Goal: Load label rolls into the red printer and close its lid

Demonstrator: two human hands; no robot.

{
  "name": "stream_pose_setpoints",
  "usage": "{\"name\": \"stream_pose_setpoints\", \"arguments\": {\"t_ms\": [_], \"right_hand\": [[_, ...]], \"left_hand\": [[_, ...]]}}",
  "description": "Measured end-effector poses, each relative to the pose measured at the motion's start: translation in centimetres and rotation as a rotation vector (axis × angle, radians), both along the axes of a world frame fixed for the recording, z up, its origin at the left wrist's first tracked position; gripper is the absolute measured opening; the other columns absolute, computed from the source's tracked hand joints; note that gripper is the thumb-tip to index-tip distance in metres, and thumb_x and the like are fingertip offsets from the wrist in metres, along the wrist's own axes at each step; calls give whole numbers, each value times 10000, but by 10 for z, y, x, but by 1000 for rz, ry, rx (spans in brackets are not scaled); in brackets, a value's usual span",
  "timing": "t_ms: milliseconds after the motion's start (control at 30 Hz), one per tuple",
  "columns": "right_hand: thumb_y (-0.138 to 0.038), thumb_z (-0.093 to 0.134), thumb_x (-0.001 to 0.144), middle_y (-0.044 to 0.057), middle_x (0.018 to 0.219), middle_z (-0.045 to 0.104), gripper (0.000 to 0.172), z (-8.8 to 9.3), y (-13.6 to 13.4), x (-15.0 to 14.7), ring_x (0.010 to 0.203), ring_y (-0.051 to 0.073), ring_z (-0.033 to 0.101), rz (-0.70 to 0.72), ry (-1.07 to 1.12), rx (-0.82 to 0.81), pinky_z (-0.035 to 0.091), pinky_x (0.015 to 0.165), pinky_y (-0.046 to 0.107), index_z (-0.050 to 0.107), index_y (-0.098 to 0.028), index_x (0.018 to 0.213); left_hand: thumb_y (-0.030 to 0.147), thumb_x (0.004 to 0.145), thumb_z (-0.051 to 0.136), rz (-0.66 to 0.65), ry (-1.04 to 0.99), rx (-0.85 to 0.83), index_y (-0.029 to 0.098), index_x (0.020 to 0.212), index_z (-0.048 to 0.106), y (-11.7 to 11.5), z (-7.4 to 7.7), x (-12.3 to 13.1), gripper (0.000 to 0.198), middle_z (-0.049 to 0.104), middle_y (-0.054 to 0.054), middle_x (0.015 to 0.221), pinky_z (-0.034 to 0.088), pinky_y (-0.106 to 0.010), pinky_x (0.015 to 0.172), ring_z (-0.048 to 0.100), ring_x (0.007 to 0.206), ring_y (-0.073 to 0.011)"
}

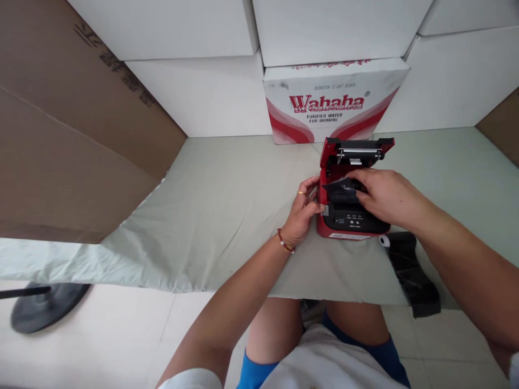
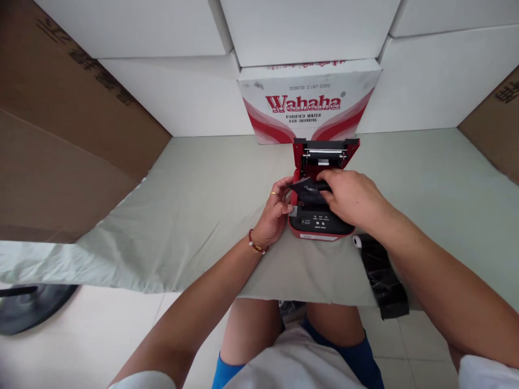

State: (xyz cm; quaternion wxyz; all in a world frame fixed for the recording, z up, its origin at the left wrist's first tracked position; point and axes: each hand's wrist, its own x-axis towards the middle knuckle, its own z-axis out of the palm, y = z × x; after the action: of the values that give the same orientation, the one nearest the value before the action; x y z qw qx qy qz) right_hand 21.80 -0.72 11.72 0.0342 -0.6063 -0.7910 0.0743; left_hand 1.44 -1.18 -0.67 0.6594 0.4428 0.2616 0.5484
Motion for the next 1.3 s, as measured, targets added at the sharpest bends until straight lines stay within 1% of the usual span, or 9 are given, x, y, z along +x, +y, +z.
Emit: {"name": "stream_pose_setpoints", "arguments": {"t_ms": [200,433,533,633,767,867,933,1133,1300], "right_hand": [[-358,574,1039,131,1212,847,459,1,9,-11,1099,392,789,-86,-140,14,576,864,478,750,-281,1456],[-352,562,1046,121,1249,844,436,0,15,-16,1093,390,786,-90,-192,-19,543,798,454,776,-306,1424],[-359,555,1046,104,1195,858,403,0,15,-11,1032,358,793,-56,-112,-17,548,785,441,812,-301,1351],[-386,562,1051,51,1094,872,340,2,5,3,954,296,800,51,173,-29,582,810,424,856,-304,1202],[-448,616,1078,13,1223,861,291,0,-27,26,1121,281,797,268,557,65,636,969,460,846,-356,1231],[-329,673,1067,3,1427,798,411,-9,-57,39,1412,290,692,447,564,124,588,1165,512,737,-395,1467],[-269,685,1060,12,1533,736,550,-18,-73,45,1504,290,628,477,513,163,529,1247,553,630,-399,1592],[-189,698,1041,35,1538,732,577,-39,-92,53,1455,268,676,452,459,310,415,1329,592,626,-386,1578],[-185,723,1016,24,1483,767,543,-34,-96,54,1386,269,726,483,515,288,436,1320,585,682,-394,1516]], "left_hand": [[427,763,846,-6,12,26,292,1407,579,-1,0,0,710,575,-78,1623,390,-512,1297,486,1564,-328],[400,757,831,3,21,20,295,1407,576,-1,1,-1,706,578,-74,1608,392,-502,1292,493,1547,-317],[391,761,817,-3,28,24,293,1414,567,-1,1,-1,706,574,-79,1607,393,-510,1299,494,1542,-319],[422,822,774,8,87,74,305,1464,530,-5,0,-1,697,522,-88,1647,409,-529,1297,481,1553,-323],[436,966,661,228,339,314,312,1520,514,-16,5,-5,586,446,-118,1656,429,-553,1295,439,1582,-323],[405,1038,581,444,576,628,307,1536,548,-27,15,-11,508,505,-131,1583,425,-583,1295,500,1522,-320],[378,1035,573,525,654,838,309,1542,568,-34,22,-13,512,567,-122,1517,439,-589,1284,545,1482,-320],[356,946,639,542,792,1144,309,1441,672,-46,30,-8,498,727,-81,1288,505,-524,1215,653,1388,-300],[318,898,727,497,785,1222,307,1373,703,-47,28,-2,476,774,-49,1196,470,-487,1233,693,1305,-269]]}}
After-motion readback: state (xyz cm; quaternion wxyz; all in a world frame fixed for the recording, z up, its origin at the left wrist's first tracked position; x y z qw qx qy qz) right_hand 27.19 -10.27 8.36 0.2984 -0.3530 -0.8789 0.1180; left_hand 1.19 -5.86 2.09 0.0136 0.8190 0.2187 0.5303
